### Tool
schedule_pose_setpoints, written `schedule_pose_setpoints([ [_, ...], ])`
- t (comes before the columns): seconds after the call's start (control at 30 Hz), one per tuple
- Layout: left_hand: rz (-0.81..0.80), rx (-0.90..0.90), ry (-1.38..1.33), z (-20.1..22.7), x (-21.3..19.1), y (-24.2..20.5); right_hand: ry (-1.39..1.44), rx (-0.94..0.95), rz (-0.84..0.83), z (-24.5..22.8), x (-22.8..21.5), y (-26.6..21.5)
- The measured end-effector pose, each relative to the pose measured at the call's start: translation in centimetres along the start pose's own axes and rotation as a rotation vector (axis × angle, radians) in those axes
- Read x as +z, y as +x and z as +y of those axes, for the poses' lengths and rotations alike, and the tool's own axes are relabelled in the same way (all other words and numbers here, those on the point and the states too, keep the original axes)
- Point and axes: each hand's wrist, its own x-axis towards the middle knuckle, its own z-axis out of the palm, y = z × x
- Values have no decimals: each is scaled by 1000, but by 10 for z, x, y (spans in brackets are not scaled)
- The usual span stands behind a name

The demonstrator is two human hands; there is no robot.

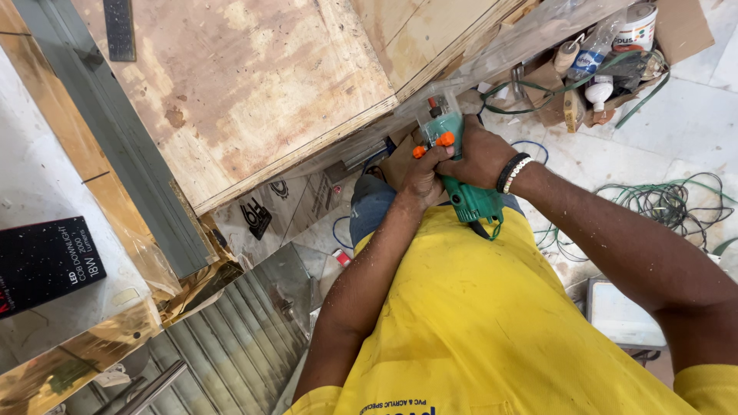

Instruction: The person uses a handheld electric router to shape the edge of a wooden cabinet. They guide the tool along the edge, pause to clear wood shavings with their hand, and continue routing the same section.

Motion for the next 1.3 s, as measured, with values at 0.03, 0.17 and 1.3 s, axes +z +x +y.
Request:
schedule_pose_setpoints([
  [0.03, 1, -1, -2, 0, -1, 0, 6, -8, 9, 0, 1, 0],
  [0.17, 25, -3, 4, -1, -3, -1, 1, 23, -16, -1, 2, 0],
  [1.3, 0, -10, 9, 6, -10, -8, 33, 34, -30, 4, 18, 10],
])
